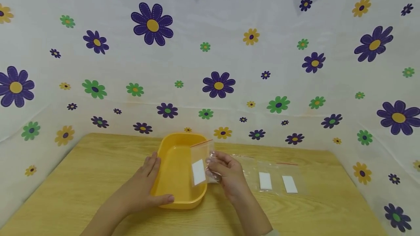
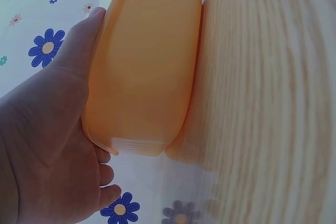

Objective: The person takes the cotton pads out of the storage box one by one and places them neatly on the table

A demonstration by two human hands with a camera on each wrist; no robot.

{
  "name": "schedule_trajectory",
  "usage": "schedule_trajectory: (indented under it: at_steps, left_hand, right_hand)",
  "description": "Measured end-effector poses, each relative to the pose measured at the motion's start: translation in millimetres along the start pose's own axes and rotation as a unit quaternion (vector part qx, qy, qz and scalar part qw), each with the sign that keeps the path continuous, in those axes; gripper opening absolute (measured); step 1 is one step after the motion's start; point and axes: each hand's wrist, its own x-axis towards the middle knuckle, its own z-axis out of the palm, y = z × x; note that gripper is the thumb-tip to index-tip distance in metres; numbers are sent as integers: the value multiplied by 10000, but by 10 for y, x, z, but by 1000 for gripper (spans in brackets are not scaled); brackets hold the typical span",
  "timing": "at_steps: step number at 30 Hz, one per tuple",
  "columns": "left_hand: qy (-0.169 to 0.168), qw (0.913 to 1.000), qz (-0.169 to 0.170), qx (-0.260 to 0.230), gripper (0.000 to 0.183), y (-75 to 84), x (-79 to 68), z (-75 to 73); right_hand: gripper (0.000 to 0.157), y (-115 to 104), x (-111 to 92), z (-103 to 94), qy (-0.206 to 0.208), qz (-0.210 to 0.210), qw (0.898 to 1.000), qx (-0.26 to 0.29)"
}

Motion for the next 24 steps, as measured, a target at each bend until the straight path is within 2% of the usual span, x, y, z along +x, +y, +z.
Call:
schedule_trajectory:
  at_steps: [14, 24]
  left_hand:
    - [-36, 10000, -12, -45, 128, 18, -8, 0]
    - [51, 10000, 60, 5, 127, 51, -28, -49]
  right_hand:
    - [45, -74, -62, -219, 251, 27, 9997, -65]
    - [40, -209, -163, -597, 651, -101, 9978, -98]
